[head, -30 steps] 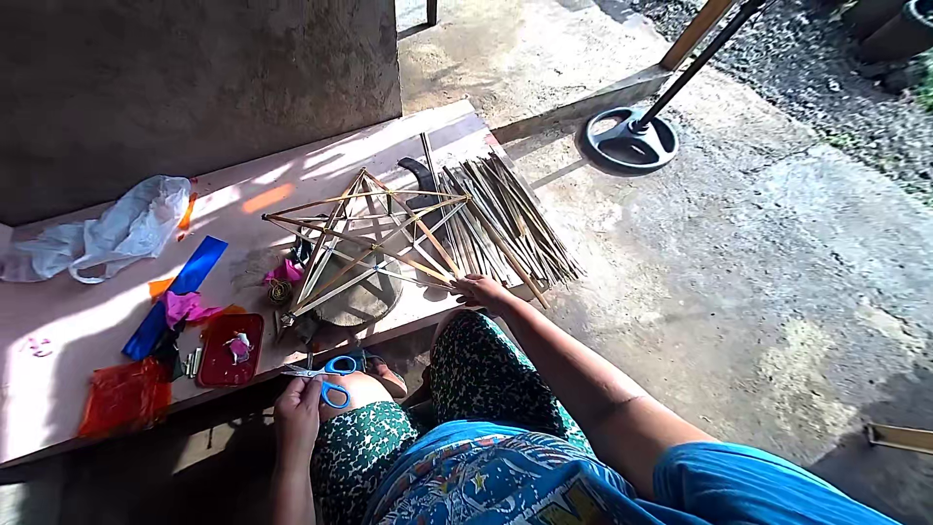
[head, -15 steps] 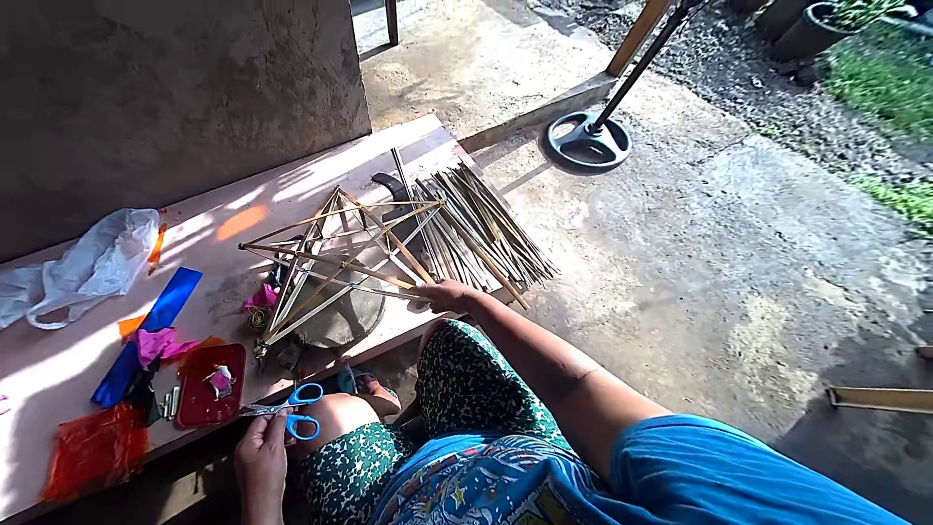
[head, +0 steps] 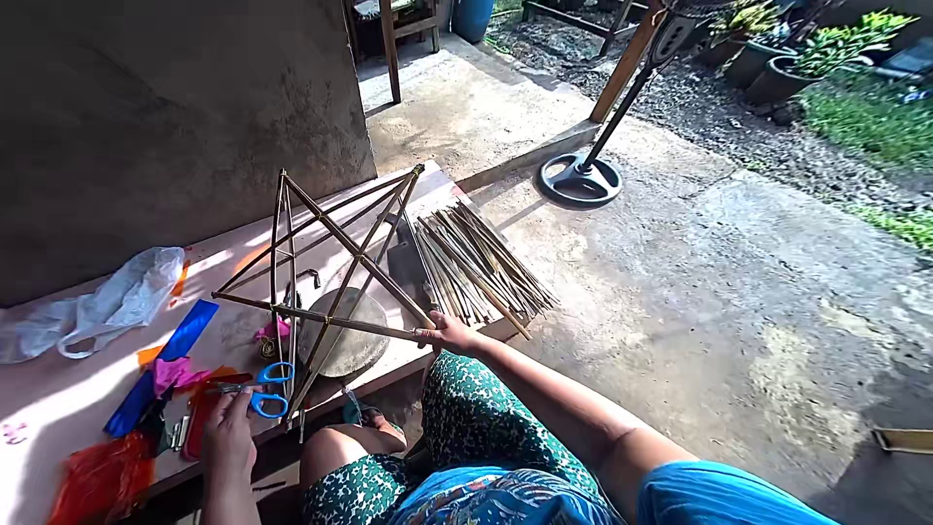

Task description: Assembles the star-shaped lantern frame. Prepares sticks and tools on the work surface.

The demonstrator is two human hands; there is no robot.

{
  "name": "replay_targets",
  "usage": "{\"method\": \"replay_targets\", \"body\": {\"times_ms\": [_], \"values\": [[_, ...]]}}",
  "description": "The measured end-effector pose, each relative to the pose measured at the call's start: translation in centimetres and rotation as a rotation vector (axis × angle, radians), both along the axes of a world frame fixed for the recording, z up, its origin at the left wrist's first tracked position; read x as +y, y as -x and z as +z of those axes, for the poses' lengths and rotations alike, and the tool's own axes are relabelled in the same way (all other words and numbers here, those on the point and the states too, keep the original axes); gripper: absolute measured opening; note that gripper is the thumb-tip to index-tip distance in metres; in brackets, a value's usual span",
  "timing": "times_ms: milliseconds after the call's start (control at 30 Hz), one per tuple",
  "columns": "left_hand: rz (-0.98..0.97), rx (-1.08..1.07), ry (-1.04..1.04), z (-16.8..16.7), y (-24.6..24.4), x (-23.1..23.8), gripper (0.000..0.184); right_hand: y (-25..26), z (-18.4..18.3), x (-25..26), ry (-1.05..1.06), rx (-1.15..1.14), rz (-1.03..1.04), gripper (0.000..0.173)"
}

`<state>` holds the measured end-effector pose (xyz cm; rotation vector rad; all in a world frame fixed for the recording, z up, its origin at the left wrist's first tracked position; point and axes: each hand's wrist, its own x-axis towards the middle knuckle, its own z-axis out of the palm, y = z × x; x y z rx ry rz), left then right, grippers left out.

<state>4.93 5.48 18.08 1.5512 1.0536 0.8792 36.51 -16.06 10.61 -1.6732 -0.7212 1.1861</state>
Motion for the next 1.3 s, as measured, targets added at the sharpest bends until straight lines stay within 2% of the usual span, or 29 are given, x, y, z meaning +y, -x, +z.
{"method": "replay_targets", "body": {"times_ms": [133,267,533,733,867,1167,1233,1300], "values": [[-0.010,-0.070,0.064,0.9,-2.6,2.7,0.020,1.5,1.0,-1.4,-0.113,-0.047,0.052,0.040],[-0.022,-0.154,0.033,2.7,-4.0,2.8,0.020,2.4,0.7,-2.1,-0.193,-0.180,0.122,0.050],[-0.001,-0.290,0.020,5.4,-3.7,0.6,0.023,4.9,0.4,-3.0,-0.278,-0.474,0.176,0.056],[-0.043,-0.373,-0.018,7.4,-2.8,-0.5,0.025,7.6,1.1,-2.8,-0.394,-0.552,0.279,0.061],[0.027,-0.416,0.041,9.3,-2.7,-1.9,0.023,9.0,0.9,-2.4,-0.504,-0.596,0.299,0.065],[0.047,-0.418,0.040,10.7,-1.7,-3.6,0.018,10.6,-0.5,-2.8,-0.536,-0.551,0.302,0.066],[0.070,-0.358,-0.033,10.8,-1.9,-3.6,0.018,10.6,-0.7,-2.8,-0.542,-0.519,0.297,0.066],[0.152,-0.211,-0.148,10.6,-1.9,-3.4,0.021,10.6,-0.6,-3.1,-0.551,-0.489,0.272,0.066]]}}
